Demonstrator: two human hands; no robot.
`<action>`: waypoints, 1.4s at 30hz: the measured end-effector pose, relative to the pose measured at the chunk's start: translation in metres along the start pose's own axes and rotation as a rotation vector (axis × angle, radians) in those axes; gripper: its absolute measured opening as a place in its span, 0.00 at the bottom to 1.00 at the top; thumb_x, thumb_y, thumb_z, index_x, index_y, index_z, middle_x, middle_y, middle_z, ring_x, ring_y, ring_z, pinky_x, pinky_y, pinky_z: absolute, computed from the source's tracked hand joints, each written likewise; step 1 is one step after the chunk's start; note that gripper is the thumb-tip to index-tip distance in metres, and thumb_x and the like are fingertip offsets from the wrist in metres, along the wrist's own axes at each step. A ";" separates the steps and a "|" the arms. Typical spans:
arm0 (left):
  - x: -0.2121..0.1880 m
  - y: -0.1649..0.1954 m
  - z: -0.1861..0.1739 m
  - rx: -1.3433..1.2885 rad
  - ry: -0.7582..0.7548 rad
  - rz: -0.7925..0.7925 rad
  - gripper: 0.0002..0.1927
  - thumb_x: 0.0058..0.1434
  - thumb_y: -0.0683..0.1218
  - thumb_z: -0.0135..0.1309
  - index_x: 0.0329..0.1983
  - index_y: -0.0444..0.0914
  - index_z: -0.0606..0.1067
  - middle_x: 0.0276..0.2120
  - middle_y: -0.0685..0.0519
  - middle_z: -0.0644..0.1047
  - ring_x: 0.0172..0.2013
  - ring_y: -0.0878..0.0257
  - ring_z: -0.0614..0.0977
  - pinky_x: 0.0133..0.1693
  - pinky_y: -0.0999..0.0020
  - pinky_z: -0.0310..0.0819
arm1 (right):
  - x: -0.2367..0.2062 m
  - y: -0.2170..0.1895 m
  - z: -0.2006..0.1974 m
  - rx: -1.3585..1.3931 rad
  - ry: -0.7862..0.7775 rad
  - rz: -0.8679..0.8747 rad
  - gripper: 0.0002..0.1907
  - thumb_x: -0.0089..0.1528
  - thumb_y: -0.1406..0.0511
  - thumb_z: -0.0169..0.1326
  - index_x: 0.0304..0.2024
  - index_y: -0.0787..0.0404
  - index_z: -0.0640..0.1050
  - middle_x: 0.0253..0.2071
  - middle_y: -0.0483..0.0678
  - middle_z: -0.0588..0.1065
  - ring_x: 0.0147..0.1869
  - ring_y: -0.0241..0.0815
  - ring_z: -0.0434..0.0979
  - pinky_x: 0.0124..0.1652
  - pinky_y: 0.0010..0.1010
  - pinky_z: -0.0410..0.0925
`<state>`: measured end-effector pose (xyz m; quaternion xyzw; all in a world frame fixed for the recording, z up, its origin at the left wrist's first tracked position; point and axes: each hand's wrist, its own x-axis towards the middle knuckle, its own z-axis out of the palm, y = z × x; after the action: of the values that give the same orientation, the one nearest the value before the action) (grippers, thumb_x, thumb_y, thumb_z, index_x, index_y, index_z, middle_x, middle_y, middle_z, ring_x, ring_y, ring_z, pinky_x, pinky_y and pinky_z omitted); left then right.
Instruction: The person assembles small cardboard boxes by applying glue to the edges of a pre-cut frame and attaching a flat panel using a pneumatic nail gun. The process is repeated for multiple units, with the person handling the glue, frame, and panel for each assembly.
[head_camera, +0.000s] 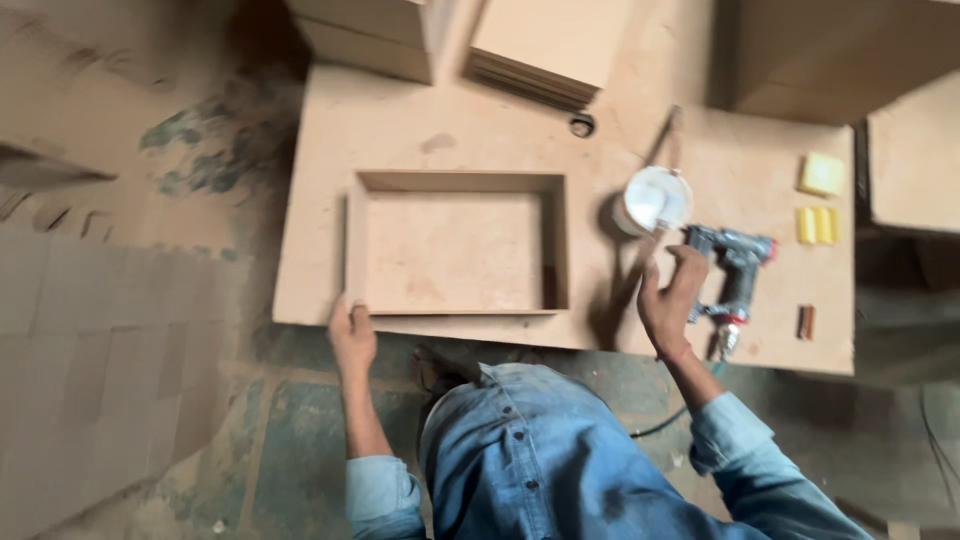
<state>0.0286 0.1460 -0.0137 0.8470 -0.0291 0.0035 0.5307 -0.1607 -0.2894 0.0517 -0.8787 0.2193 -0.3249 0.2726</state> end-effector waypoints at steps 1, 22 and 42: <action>0.001 0.000 0.003 -0.016 0.012 0.022 0.19 0.69 0.47 0.44 0.58 0.32 0.73 0.44 0.37 0.79 0.46 0.49 0.82 0.49 0.57 0.74 | -0.001 0.016 0.002 0.060 0.030 0.184 0.13 0.67 0.69 0.56 0.51 0.68 0.71 0.50 0.57 0.71 0.54 0.49 0.72 0.56 0.40 0.66; -0.014 0.034 0.016 -0.020 0.023 -0.004 0.23 0.68 0.46 0.39 0.61 0.28 0.69 0.52 0.36 0.76 0.53 0.47 0.77 0.58 0.57 0.67 | 0.093 0.063 -0.030 -1.000 -0.464 -0.438 0.10 0.63 0.66 0.50 0.42 0.63 0.80 0.40 0.53 0.74 0.39 0.50 0.76 0.36 0.41 0.68; 0.000 -0.013 -0.031 0.035 -0.068 0.050 0.21 0.71 0.50 0.43 0.58 0.31 0.72 0.42 0.36 0.78 0.43 0.43 0.80 0.48 0.53 0.73 | 0.028 -0.044 -0.086 0.476 -0.714 0.661 0.09 0.67 0.65 0.52 0.39 0.63 0.81 0.31 0.44 0.78 0.32 0.33 0.78 0.34 0.26 0.73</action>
<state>0.0303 0.1793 -0.0122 0.8549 -0.0683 -0.0116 0.5142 -0.1911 -0.3011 0.1463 -0.7325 0.2980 0.0561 0.6095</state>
